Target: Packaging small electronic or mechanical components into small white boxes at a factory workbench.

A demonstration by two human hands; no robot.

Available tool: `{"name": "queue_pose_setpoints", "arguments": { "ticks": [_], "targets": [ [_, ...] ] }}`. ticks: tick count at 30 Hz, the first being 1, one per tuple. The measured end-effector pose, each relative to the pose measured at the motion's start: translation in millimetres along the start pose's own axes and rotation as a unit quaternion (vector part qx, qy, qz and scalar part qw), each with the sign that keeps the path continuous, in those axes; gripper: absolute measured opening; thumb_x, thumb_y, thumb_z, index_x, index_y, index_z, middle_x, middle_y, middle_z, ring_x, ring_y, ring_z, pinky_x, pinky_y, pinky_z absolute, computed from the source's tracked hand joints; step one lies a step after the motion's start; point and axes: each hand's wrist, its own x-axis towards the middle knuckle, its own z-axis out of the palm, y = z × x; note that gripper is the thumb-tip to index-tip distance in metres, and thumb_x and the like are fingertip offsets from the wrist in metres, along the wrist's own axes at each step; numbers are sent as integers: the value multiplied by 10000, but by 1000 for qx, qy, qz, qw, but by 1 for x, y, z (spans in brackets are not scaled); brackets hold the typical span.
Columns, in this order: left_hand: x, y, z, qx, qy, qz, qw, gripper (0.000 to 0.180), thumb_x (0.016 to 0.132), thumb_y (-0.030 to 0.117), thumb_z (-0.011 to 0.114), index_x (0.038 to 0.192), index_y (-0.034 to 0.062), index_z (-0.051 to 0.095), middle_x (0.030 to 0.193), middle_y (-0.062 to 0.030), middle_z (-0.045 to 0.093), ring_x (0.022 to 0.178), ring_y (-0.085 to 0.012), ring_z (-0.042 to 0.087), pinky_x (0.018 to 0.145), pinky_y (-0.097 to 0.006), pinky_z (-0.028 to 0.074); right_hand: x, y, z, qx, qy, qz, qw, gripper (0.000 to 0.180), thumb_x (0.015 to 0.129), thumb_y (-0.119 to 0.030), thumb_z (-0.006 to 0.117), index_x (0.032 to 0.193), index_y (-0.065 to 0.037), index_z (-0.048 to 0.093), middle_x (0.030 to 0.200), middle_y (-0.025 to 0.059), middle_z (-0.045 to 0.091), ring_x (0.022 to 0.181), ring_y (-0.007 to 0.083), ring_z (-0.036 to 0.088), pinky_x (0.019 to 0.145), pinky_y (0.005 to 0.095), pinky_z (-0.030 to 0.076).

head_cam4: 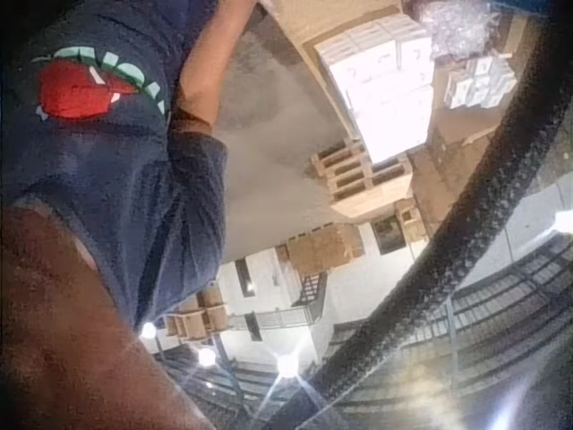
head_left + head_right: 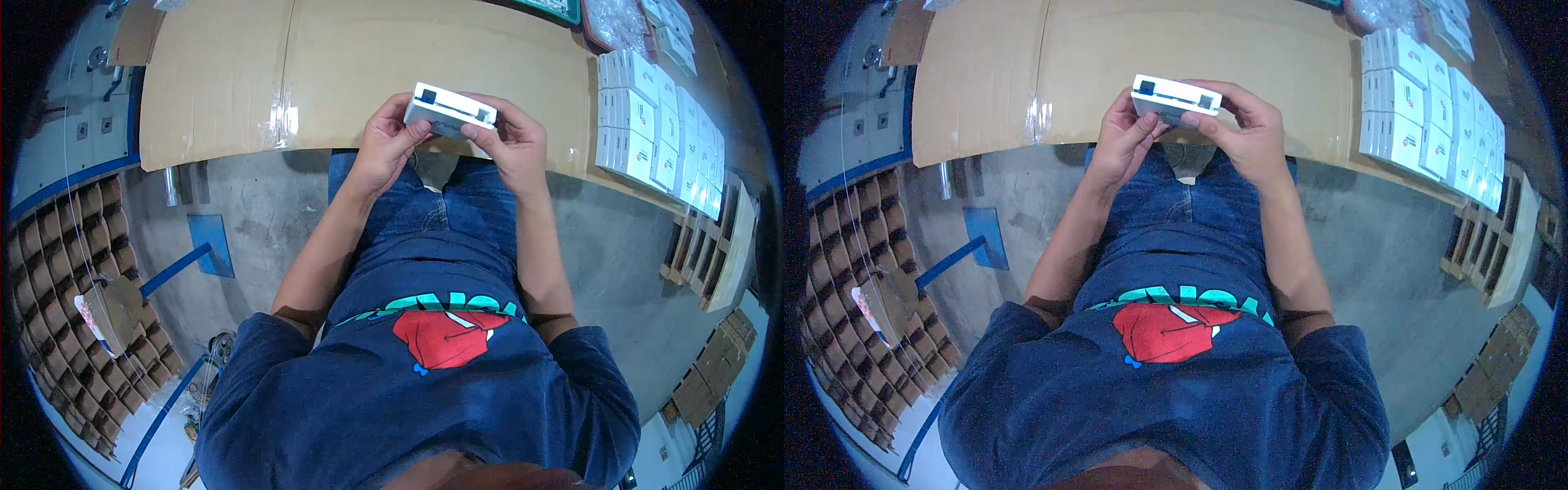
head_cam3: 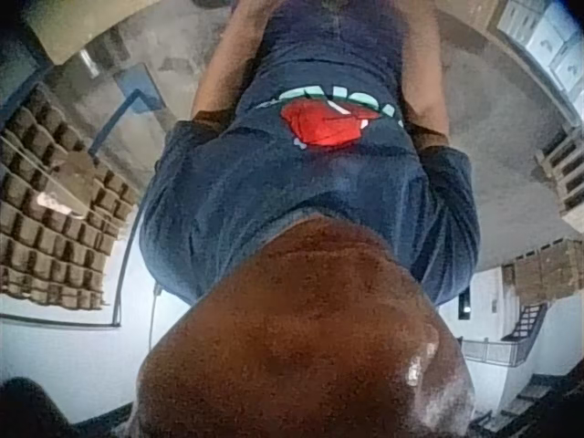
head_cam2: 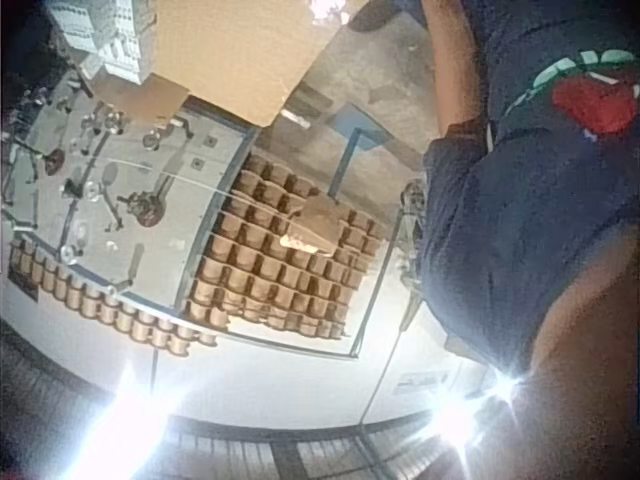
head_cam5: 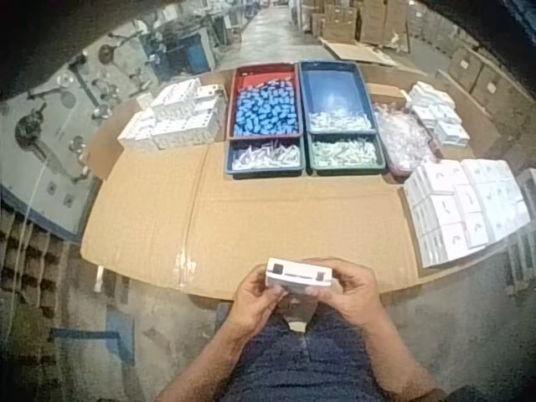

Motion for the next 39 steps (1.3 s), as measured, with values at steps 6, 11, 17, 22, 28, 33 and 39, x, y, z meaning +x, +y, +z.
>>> {"name": "queue_pose_setpoints", "arguments": {
  "ticks": [6, 11, 17, 22, 28, 33, 39],
  "targets": [
    [1, 0, -5, 17, -6, 7, 1000, 348, 946, 40, 656, 1282, 58, 570, 1202, -78, 635, 1122, -210, 627, 975, -402, 559, 0, 2, -1, -42, 8, -33, 999, 313, 863, -69, 760, 1159, 8, 697, 1082, 94, 735, 1045, 167, 674, 939, 294, 514],
    [1, -1, -4, 16, -10, 6, 1000, 348, 947, 45, 656, 1284, 60, 569, 1211, -81, 635, 1122, -216, 628, 971, -405, 559, 0, 4, -1, -54, 20, -24, 998, 308, 858, -78, 773, 1147, 3, 702, 1071, 87, 738, 1037, 169, 678, 942, 300, 515],
    [1, 1, 3, -13, -2, -8, 1000, 344, 956, 65, 650, 1288, 61, 559, 1217, -85, 634, 1126, -221, 627, 972, -412, 557, 1, 5, 0, -1, 5, -26, 1000, 372, 842, -84, 795, 1186, 3, 681, 1143, 89, 716, 1095, 170, 653, 981, 310, 496],
    [1, 0, 2, 3, -12, -15, 1000, 355, 961, 63, 643, 1302, 61, 544, 1223, -90, 629, 1129, -220, 624, 987, -426, 551, 2, 0, 4, 1, 4, -20, 1000, 375, 842, -70, 789, 1194, 0, 680, 1132, 84, 718, 1081, 172, 657, 987, 322, 495],
    [0, 2, 4, -2, -28, -18, 999, 388, 952, 51, 657, 1321, 49, 534, 1247, -86, 619, 1157, -213, 612, 1022, -409, 525, 2, 6, 0, -29, 18, -46, 998, 324, 852, -62, 774, 1162, 2, 701, 1093, 76, 733, 1028, 153, 665, 935, 299, 511],
    [3, 18, 18, 156, -11, 39, 987, 481, 912, 38, 689, 1361, 50, 517, 1329, -138, 599, 1233, -239, 581, 1033, -400, 506, 2, -1, -3, -56, -4, -28, 998, 311, 859, -72, 770, 1157, -8, 707, 1010, 60, 748, 958, 123, 673, 840, 270, 538],
    [8, 29, 21, 191, -43, 90, 977, 444, 850, -20, 736, 1273, -4, 604, 1259, -139, 659, 1162, -215, 625, 1011, -348, 518, 0, 1, -7, -55, -25, -8, 998, 318, 860, -76, 769, 1164, -10, 705, 1011, 59, 748, 921, 109, 677, 806, 257, 543]
  ]
}}
